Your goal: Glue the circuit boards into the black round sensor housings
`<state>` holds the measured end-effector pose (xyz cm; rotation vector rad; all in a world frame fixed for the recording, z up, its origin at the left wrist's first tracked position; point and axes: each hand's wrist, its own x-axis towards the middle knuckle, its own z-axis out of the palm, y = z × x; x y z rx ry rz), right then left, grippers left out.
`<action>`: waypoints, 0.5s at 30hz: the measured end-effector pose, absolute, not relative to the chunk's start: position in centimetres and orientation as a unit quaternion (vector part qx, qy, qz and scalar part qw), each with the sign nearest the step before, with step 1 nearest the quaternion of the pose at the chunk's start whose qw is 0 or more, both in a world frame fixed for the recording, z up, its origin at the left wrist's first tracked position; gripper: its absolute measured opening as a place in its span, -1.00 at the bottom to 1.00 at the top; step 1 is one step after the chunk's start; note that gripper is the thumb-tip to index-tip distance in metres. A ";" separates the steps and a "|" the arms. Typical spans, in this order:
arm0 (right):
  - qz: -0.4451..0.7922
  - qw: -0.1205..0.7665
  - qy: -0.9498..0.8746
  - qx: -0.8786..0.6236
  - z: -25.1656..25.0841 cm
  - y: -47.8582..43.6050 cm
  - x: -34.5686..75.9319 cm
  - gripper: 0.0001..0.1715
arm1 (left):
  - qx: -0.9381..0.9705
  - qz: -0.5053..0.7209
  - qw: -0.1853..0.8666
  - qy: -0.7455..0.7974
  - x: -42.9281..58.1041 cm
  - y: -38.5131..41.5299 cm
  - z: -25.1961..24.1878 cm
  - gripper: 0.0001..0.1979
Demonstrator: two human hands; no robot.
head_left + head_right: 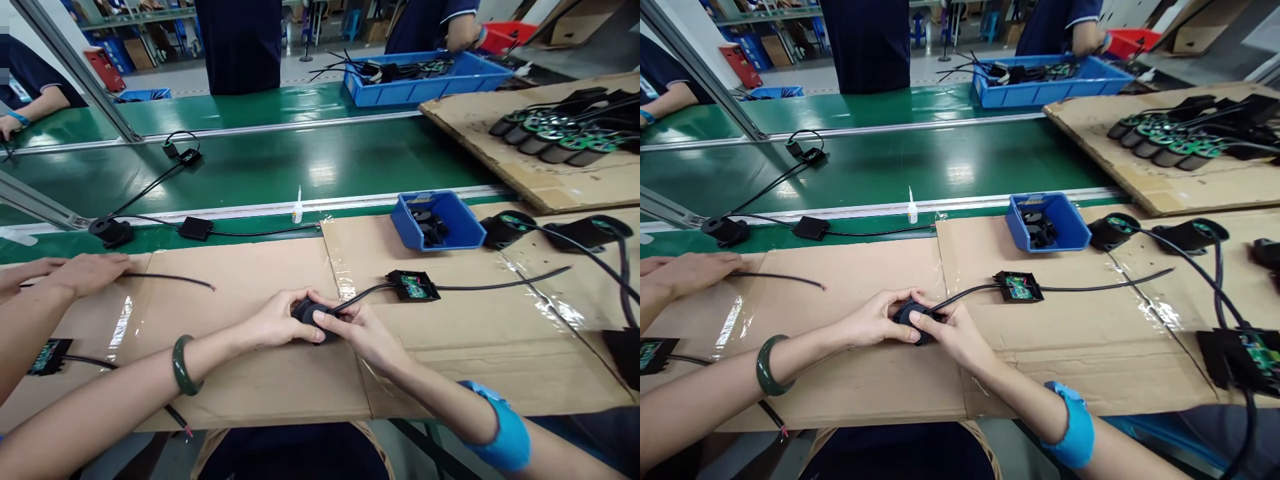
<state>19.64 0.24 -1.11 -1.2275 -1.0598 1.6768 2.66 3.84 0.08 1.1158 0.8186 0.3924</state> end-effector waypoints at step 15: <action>0.644 0.408 -0.404 -0.506 -1.0 -0.1 19.0 -0.49 | 0.518 0.218 0.730 0.389 2.7 3.3 -0.3 -0.51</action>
